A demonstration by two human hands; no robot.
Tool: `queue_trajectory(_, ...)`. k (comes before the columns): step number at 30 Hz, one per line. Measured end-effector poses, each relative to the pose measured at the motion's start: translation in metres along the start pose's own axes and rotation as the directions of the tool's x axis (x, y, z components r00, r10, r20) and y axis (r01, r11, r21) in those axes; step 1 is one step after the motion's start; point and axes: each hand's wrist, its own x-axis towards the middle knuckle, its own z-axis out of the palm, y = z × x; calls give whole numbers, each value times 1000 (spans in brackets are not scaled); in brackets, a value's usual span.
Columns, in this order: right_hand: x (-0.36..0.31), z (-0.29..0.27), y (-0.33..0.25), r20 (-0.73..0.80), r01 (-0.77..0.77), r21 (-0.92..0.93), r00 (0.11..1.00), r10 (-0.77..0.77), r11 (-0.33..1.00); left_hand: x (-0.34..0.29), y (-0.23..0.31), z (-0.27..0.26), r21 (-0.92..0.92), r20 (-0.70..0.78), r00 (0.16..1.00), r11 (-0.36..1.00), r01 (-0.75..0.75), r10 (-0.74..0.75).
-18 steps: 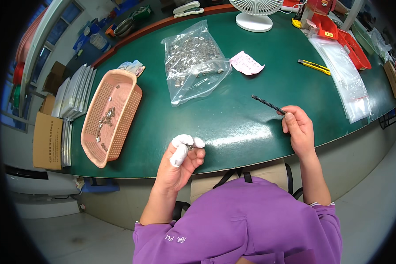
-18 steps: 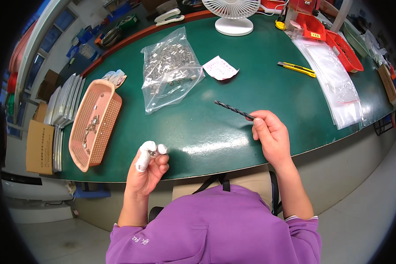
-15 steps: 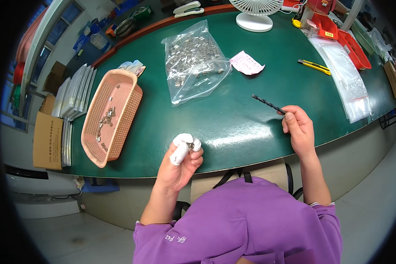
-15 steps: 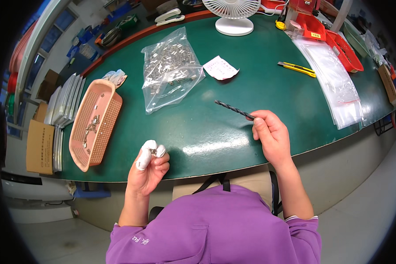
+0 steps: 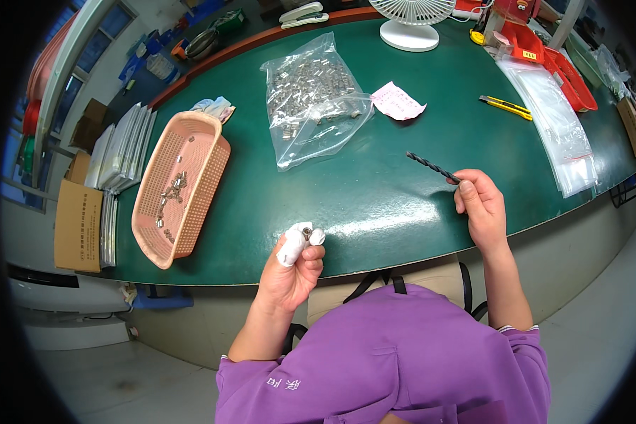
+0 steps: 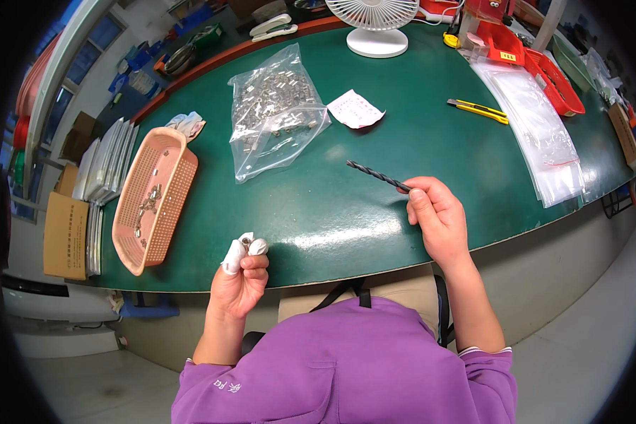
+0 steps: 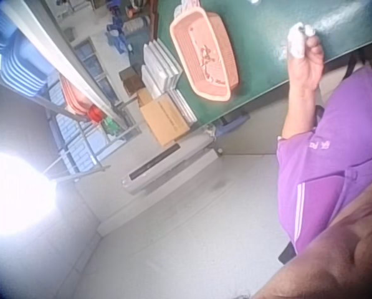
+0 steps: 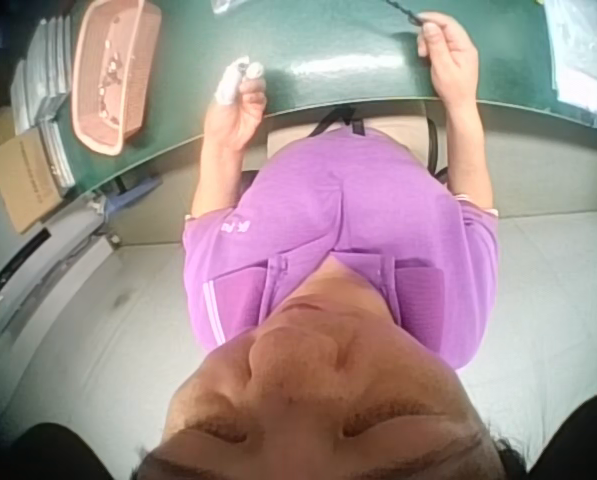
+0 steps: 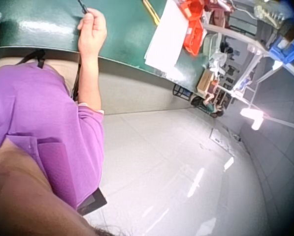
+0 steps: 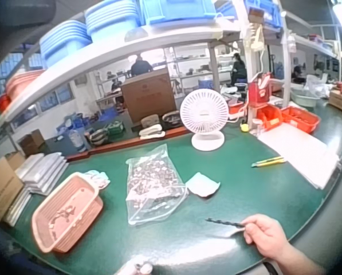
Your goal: The person inspects small metal screws and hardware by hand at a workbench.
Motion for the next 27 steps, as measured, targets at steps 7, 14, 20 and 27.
queue_trajectory(7, 0, 1, -1, -3, -9, 8, 1000, 9, 1000, -1, -2, 1, -17, 4, 1000, 1000, -5, 5)
queue_trajectory(14, -1, 1, -2, 1, 3, 10, 1000, -3, 1000, -2, -2, 4, 13, -47, 999, 1000, -25, 25)
queue_trajectory(20, 0, 21, -39, 265, 440, -406, 896, -357, 801, 1, -4, 11, 332, 28, 990, 933, -140, 138)
queue_trajectory(27, 0, 45, -58, 407, 672, -434, 740, -536, 599, 1, -7, 20, 422, 42, 987, 893, -157, 154)
